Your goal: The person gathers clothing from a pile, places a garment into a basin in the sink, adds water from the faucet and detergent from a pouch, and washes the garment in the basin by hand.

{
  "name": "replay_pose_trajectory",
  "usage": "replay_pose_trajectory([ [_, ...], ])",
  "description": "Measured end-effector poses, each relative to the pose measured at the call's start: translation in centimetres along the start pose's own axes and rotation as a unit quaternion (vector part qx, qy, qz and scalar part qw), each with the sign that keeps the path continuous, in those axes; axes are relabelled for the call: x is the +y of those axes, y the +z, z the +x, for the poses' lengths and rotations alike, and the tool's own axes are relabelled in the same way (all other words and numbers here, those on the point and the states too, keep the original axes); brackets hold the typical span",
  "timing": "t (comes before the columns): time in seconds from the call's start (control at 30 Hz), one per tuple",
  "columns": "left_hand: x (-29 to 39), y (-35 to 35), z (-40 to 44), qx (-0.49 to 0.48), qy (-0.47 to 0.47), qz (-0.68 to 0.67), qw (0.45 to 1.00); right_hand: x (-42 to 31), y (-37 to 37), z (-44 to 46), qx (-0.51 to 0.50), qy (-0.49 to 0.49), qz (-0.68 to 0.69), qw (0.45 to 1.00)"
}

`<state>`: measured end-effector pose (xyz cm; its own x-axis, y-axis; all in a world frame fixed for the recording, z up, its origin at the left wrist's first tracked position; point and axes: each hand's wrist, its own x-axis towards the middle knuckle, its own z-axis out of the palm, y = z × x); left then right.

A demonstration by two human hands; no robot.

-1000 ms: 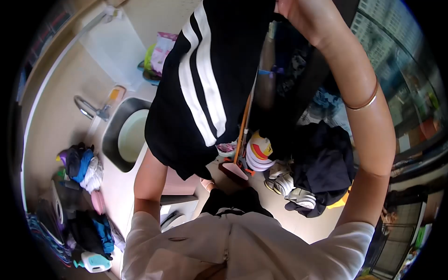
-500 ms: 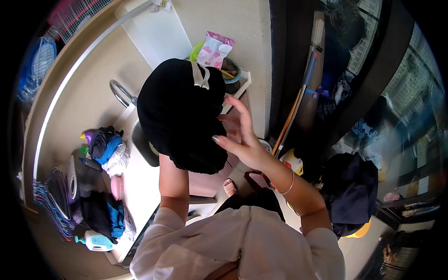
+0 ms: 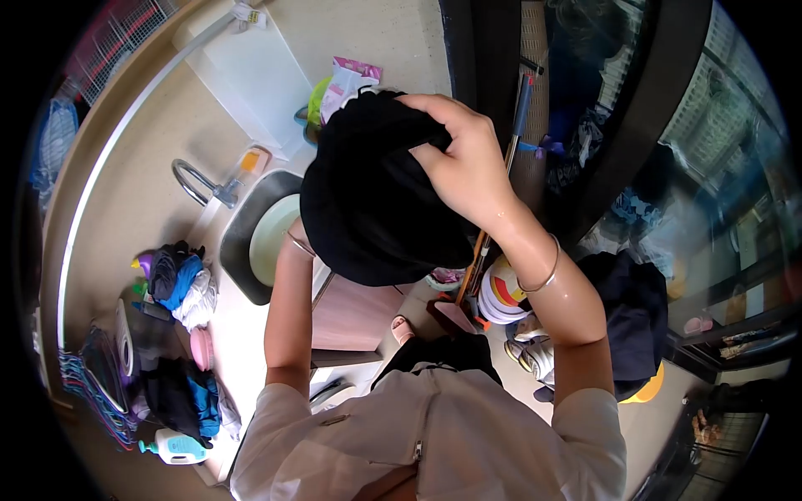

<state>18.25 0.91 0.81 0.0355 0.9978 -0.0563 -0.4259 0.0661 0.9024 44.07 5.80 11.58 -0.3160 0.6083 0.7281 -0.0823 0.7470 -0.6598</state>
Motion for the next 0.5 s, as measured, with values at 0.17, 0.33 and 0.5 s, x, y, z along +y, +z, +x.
replay_pose_trajectory([
  [0.17, 0.8, 3.5, -2.4, 0.273, 0.155, 0.378, 0.871, -0.9, -2.7, 1.2, -0.112, -0.074, -0.128, 0.983],
  [0.33, 2.7, 13.1, -3.6, 0.010, 0.211, 0.256, 0.943, -0.7, -2.0, 0.9, -0.239, -0.123, -0.102, 0.958],
  [0.5, 0.9, 12.2, -3.5, -0.044, 0.099, 0.055, 0.993, -2.4, -4.8, -1.0, -0.120, -0.114, -0.211, 0.963],
])
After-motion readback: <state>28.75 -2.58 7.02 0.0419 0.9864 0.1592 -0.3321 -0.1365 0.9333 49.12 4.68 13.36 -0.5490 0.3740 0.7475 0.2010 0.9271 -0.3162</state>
